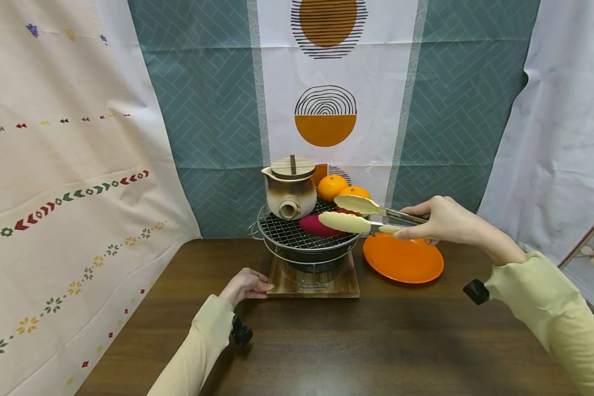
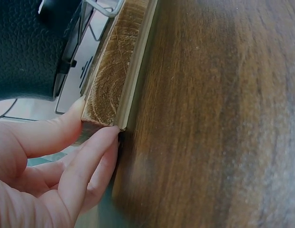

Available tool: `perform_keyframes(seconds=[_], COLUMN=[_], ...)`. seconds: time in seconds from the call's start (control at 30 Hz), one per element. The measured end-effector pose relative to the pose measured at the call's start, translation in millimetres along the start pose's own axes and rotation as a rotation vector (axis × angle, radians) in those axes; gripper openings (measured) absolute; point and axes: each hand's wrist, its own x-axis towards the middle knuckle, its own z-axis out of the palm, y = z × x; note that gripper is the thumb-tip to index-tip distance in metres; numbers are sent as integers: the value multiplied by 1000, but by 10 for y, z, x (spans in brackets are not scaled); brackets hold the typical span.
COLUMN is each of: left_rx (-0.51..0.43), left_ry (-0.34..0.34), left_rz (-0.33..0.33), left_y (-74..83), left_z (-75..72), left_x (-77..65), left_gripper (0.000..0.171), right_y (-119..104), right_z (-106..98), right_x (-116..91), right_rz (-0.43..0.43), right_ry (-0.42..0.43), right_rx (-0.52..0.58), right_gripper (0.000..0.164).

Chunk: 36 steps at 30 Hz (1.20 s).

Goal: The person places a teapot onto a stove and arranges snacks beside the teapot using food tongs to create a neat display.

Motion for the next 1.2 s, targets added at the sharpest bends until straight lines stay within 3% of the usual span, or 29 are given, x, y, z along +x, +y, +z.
perform_keyframes(seconds=[0.23,0.83,1.2], left_rx=[2,-1,1], left_ry=[-6,29,36], left_rz=[3,-28,-26], left_y=[-4,-7,-7], left_z=[0,26,37], left_x=[6,42,38], left_gripper=[32,31,32], right_y=[-8,91,186], right_z=[-45,-134,-86], right_x=[-42,-131,-152], right_rz=[-1,90,73], right_ry=[60,184,247], right_rx=[8,25,65], right_gripper=[80,86,81])
